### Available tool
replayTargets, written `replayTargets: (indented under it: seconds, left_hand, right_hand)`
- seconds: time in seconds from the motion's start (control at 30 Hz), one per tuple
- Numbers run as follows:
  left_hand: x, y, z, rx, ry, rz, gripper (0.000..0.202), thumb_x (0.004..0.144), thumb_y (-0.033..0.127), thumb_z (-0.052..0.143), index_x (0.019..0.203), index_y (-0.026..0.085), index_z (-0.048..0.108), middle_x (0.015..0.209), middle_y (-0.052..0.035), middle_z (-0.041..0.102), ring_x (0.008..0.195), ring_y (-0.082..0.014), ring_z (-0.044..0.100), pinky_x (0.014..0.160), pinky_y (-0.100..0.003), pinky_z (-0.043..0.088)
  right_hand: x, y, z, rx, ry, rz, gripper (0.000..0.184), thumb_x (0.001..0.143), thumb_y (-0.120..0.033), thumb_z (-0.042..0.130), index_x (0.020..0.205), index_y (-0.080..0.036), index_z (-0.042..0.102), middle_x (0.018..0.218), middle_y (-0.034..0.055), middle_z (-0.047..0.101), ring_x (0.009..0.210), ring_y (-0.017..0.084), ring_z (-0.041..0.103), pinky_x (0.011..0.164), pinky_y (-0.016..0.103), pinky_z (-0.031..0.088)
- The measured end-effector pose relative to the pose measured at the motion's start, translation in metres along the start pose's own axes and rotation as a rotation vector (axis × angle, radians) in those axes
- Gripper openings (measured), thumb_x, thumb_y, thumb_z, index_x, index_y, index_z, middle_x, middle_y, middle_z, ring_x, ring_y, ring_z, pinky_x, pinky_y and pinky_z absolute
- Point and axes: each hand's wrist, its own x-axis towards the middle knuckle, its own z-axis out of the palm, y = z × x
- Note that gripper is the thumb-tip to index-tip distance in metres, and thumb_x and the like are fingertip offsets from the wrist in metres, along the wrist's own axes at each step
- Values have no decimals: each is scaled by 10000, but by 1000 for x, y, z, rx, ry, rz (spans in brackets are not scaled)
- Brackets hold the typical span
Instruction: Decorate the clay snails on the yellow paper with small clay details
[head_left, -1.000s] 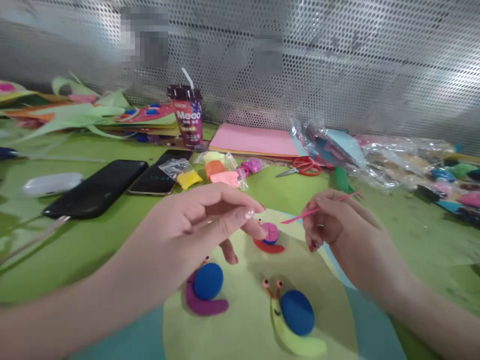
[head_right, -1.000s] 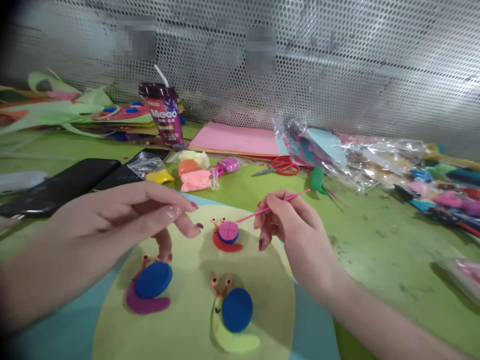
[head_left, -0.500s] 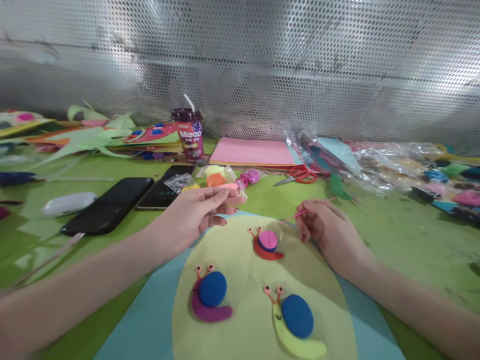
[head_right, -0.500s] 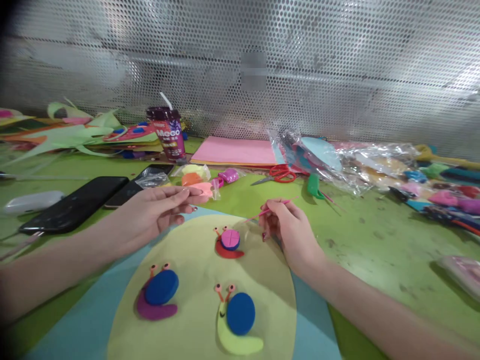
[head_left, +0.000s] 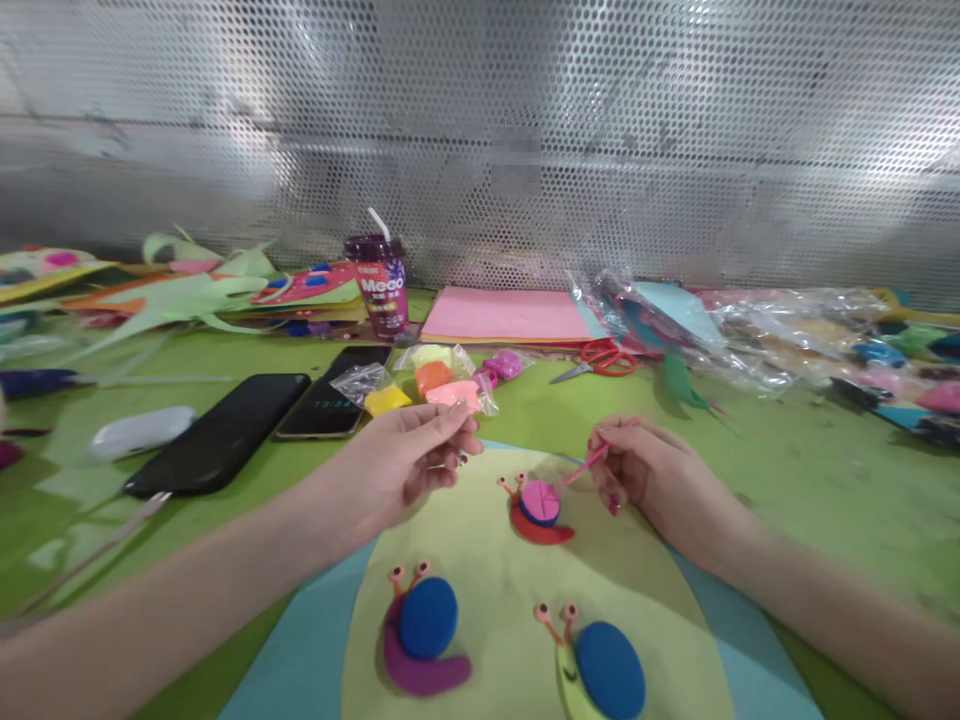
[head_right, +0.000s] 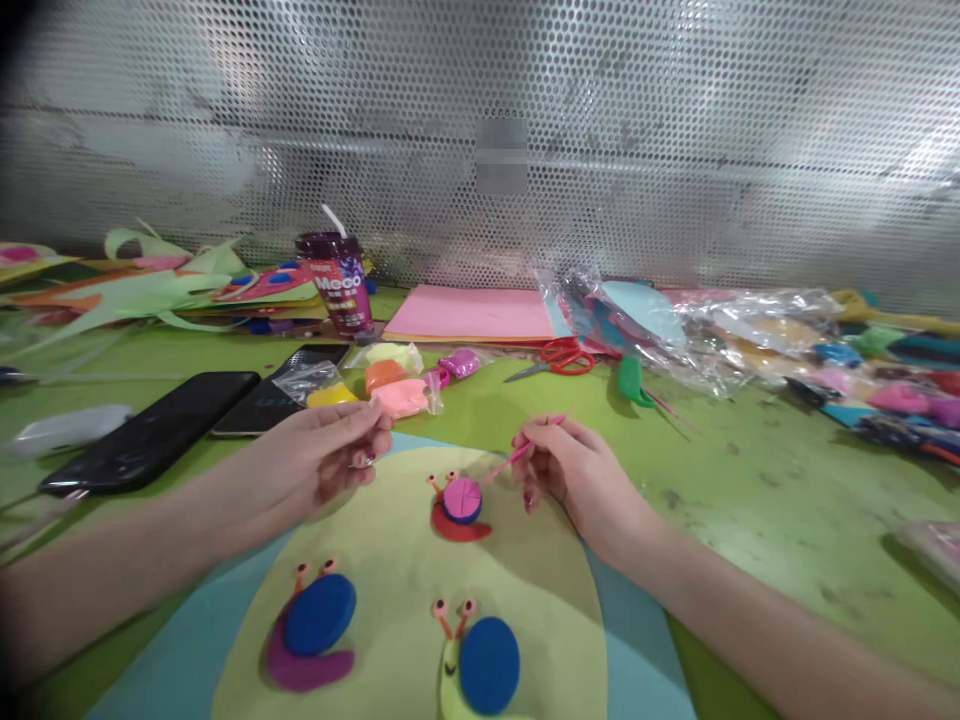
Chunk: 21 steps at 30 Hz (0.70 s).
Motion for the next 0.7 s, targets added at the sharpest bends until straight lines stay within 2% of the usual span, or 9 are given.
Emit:
replayTargets:
  seconds: [0.13,0.2,0.33,0.47,0.57,0.63,0.7]
  left_hand:
    - [0,-3,-1,-11,-9,-7,185,600,225,760,636,138,601,601,28,568,444,-18,434,436,-117,397]
    - [0,-4,-2,-7,-19,-17,208,556,227,786,658,145,624,611,33,565,451,-14,435,445,-114,395]
    - [-2,-3,-1,-4,-19,-39,237,547,278,789,613,130,616,583,28,542,455,-13,411,441,-111,375]
    - [-3,0,3,1,3,-16,348,506,335,799,496,114,531,508,32,491,407,-8,324,372,-117,273]
    - [-1,-1,3,27,7,-28,347,540,354,779,520,114,529,522,33,480,416,-11,305,379,-124,249]
    - [-1,-3,1,31,-5,-44,335,576,368,756,552,115,538,532,37,462,429,-14,293,392,-123,247]
    - [-1,-4,-1,34,-19,-55,340,601,387,737,561,116,535,531,41,434,443,-20,290,403,-122,250]
  right_hand:
    - [1,0,-1,0,-66,26,143,751,-230,548,633,-151,527,513,2,539,455,103,479,398,194,407]
    - [1,1,-2,3,-90,35,134,754,-225,547,646,-149,527,527,8,549,464,107,490,405,197,420]
    - [2,2,-5,22,-142,32,141,777,-238,549,670,-147,532,548,9,563,472,103,496,423,196,434]
    - [2,4,-7,55,-126,32,168,790,-259,543,663,-150,525,534,0,548,460,102,489,416,198,422]
    - [-2,3,-6,58,-112,28,185,803,-288,535,676,-155,515,531,-1,551,465,99,488,436,198,411]
    - [-7,1,-5,21,-143,44,196,801,-309,544,683,-158,506,525,-4,556,454,89,479,418,180,362]
    - [-13,-2,-4,-68,-232,77,210,805,-327,552,696,-153,509,533,2,574,427,67,435,392,166,281]
